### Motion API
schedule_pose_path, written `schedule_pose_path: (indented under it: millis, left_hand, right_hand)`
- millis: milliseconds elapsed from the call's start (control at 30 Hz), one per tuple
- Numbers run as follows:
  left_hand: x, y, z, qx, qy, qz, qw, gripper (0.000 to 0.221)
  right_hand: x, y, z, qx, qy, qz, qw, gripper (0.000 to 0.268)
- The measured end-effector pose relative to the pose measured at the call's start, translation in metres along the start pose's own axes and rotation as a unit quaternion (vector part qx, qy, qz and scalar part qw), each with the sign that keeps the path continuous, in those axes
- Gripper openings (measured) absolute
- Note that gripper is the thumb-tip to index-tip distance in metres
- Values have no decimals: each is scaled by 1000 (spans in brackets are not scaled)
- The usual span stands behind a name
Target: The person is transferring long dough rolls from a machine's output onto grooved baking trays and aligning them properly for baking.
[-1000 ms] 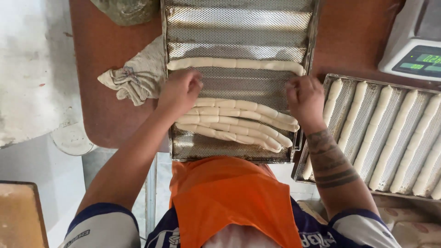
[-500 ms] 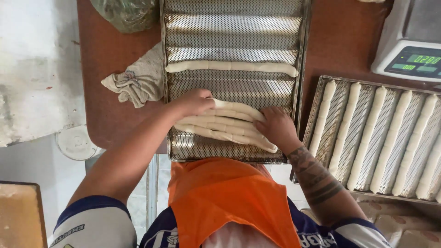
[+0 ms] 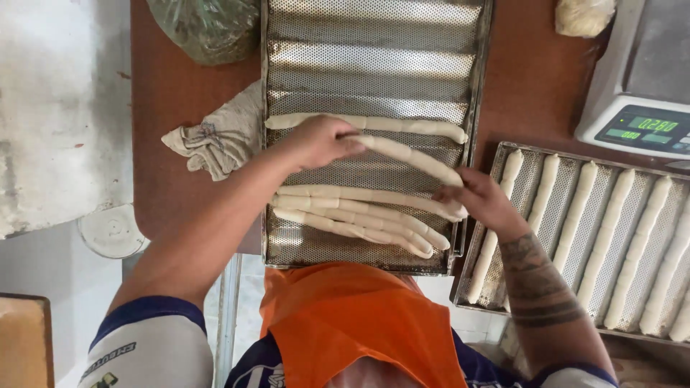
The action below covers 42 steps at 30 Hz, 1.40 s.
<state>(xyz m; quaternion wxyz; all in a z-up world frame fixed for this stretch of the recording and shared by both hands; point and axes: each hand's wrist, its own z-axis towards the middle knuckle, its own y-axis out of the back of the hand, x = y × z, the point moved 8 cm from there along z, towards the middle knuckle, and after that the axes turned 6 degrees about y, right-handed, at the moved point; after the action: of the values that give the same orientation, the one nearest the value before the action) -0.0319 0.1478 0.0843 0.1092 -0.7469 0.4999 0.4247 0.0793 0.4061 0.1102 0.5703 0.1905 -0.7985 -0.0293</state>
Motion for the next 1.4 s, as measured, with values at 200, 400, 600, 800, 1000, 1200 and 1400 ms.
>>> schedule_pose_path:
  millis: [200, 400, 600, 800, 1000, 1200, 1400]
  left_hand:
    - [12, 67, 21, -74, -20, 36, 996, 50]
    - [6, 98, 18, -145, -122, 202, 961, 37]
    - [19, 122, 29, -195, -125, 242, 942, 46]
    - [61, 128, 54, -330, -145, 418, 834, 31]
    - [63, 128, 49, -364, -192, 406, 816, 25]
    - [76, 121, 53, -399, -211, 396, 799, 26]
    - [39, 89, 43, -501, -213, 416, 729, 40]
  right_hand:
    - [26, 16, 78, 89, -102, -303, 943, 48]
    - [57, 18, 107, 168, -117, -451, 869, 44]
    - [75, 34, 151, 124, 22, -400, 908, 31]
    - [21, 54, 185, 74, 101, -496, 859, 39]
    - [7, 46, 182, -38, 271, -559, 782, 19]
    - [-5, 41, 173, -99, 261, -533, 799, 23]
    - [-10, 22, 155, -195, 235, -580, 755, 44]
